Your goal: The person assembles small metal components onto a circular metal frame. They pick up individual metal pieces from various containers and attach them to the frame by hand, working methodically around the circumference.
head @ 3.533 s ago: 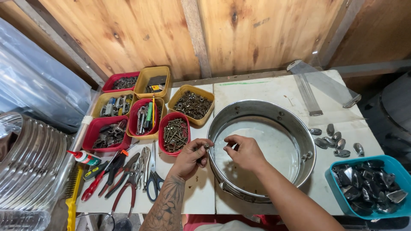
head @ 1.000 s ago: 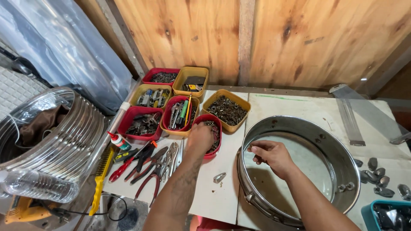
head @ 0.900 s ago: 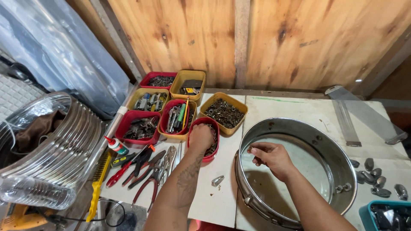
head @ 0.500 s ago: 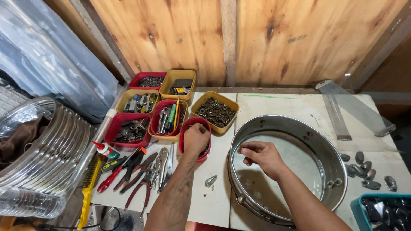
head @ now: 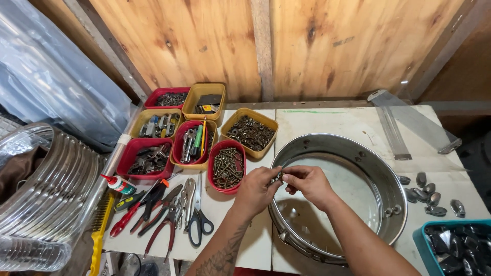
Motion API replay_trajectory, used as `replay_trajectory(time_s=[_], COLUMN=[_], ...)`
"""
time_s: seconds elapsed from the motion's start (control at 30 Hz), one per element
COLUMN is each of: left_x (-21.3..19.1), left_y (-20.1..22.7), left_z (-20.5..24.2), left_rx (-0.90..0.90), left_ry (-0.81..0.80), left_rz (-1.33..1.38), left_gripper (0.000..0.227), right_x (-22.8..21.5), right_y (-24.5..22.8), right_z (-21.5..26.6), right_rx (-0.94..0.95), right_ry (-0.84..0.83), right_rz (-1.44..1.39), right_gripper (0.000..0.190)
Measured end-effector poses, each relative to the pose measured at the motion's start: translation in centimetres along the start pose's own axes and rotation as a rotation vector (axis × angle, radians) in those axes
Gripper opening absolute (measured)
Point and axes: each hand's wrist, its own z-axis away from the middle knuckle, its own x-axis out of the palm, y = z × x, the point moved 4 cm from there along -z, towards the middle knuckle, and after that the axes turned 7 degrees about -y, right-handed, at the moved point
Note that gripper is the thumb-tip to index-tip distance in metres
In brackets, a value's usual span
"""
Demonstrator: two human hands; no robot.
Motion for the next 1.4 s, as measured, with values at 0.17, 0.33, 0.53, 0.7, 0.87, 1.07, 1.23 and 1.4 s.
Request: replay_trajectory(time_s=[0.17, 0.33, 0.53, 0.7, 0.87, 1.07, 1.23, 1.4], left_x=[0.0, -0.1, 0.1, -1.2, -1.4, -1.4, -1.6, -1.2], left_y=[0.5, 0.0, -0.2, 1.3, 1.9, 2.0, 1.8, 1.9], left_z=[0.1, 0.5, 1.1, 0.8, 0.8, 1.0, 0.7, 0.6], left_rx=[0.036, 0.001, 0.000, 0.048, 0.065, 0.086, 0.076, 0.080], left_ry=[0.030, 0.082, 0.127, 0.129, 0.130, 0.097, 0.069, 0.069], left_rz=[-0.036, 0.104, 0.139, 0.167, 0.172, 0.127, 0.105, 0.130], left_gripper=[0.034, 0.029, 0.028, 0.025, 0.024, 0.020, 0.019, 0.021], right_x=[0.3, 0.6, 0.4, 0.5, 0.9, 1.0, 0.2, 0.3], right_y=[0.0, -0.7, -0.1, -0.2, -1.0, -1.3, -1.0, -0.2], right_z=[0.2, 0.6, 0.4, 0.5, 0.9, 1.0, 0.6, 0.5], right_rx=[0.011, 0.015, 0.006, 0.012, 0.008, 0.013, -0.011, -0.021], right_ry=[-0.010, -0.054, -0.110, -0.146, -0.155, -0.125, -0.080, -0.088], right_rz=[0.089, 0.131, 0.128, 0.066, 0.060, 0.134, 0.125, 0.121], right_gripper=[0.034, 0.035, 0.032, 0.028, 0.029, 0.026, 0.024, 0.025])
